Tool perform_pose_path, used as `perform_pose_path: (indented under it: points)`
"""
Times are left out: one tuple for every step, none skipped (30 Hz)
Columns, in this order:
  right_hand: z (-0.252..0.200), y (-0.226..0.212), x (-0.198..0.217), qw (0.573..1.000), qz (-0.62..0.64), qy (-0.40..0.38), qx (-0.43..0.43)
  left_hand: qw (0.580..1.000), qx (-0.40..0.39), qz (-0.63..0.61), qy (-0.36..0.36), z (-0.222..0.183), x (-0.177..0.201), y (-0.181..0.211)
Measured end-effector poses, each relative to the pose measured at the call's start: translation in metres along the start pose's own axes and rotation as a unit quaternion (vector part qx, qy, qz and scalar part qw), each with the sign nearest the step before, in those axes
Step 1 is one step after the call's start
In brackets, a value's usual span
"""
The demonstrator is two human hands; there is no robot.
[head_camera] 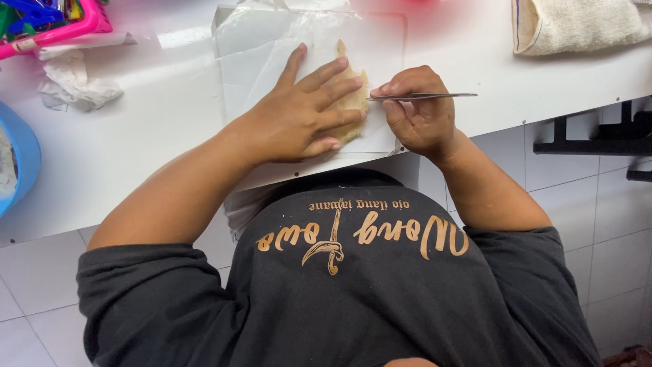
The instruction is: A person uses tweezers to clean and shape a bird's nest on a mold in a processing area.
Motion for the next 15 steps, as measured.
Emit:
perform_pose_path:
  points:
    - [0.002, 0.000, -0.001, 1.000, -0.005, -0.007, 0.010, 1.000, 0.009, -0.013, -0.014, -0.001, -0.001, -0.001]
    - [0.003, -0.003, -0.002, 1.000, -0.003, -0.008, 0.010, 1.000, 0.011, -0.012, -0.014, -0.001, 0.004, 0.000]
    - [0.005, -0.006, -0.002, 1.000, -0.010, -0.005, 0.008, 1.000, 0.012, -0.019, -0.003, -0.002, 0.010, 0.001]
    - [0.006, -0.008, -0.003, 1.000, -0.017, -0.002, 0.005, 1.000, 0.013, -0.025, 0.008, -0.002, 0.016, 0.002]
    - [0.011, -0.011, -0.006, 1.000, -0.017, -0.004, 0.004, 1.000, 0.014, -0.027, 0.009, -0.006, 0.018, 0.000]
    - [0.015, -0.012, -0.008, 1.000, -0.006, 0.000, -0.009, 1.000, 0.014, -0.015, 0.009, -0.009, 0.020, -0.002]
    - [0.017, -0.013, -0.012, 1.000, 0.005, 0.004, -0.022, 1.000, 0.016, -0.005, 0.010, -0.015, 0.021, -0.003]
    - [0.017, -0.009, -0.017, 1.000, 0.005, 0.001, -0.024, 1.000, 0.018, -0.008, 0.012, -0.017, 0.023, -0.001]
    - [0.018, -0.008, -0.021, 1.000, 0.001, -0.006, -0.001, 1.000, 0.025, 0.005, -0.004, -0.018, 0.023, -0.002]
    - [0.020, -0.007, -0.026, 1.000, -0.004, -0.013, 0.023, 0.999, 0.032, 0.018, -0.020, -0.019, 0.023, -0.002]
    - [0.020, -0.005, -0.028, 1.000, -0.004, -0.016, 0.023, 0.999, 0.034, 0.017, -0.017, -0.019, 0.022, -0.004]
    - [0.020, -0.005, -0.029, 0.999, -0.018, -0.016, 0.036, 0.999, 0.032, 0.026, -0.023, -0.019, 0.020, -0.005]
    - [0.020, -0.005, -0.031, 0.998, -0.032, -0.014, 0.049, 0.998, 0.030, 0.035, -0.030, -0.020, 0.018, -0.006]
    - [0.018, -0.003, -0.031, 0.998, -0.031, -0.016, 0.048, 0.998, 0.032, 0.034, -0.029, -0.019, 0.016, -0.006]
    - [0.017, -0.001, -0.031, 0.998, -0.037, -0.015, 0.044, 0.998, 0.038, 0.035, -0.043, -0.019, 0.012, -0.007]
Point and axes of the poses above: each hand's wrist, its own z-axis towards the middle knuckle, its own x-axis out of the back of the hand, y = z × x, the point moved 7 cm from there along z, towards the middle knuckle, and after that the axes turned 1 degree about y, right-handed, at the moved point
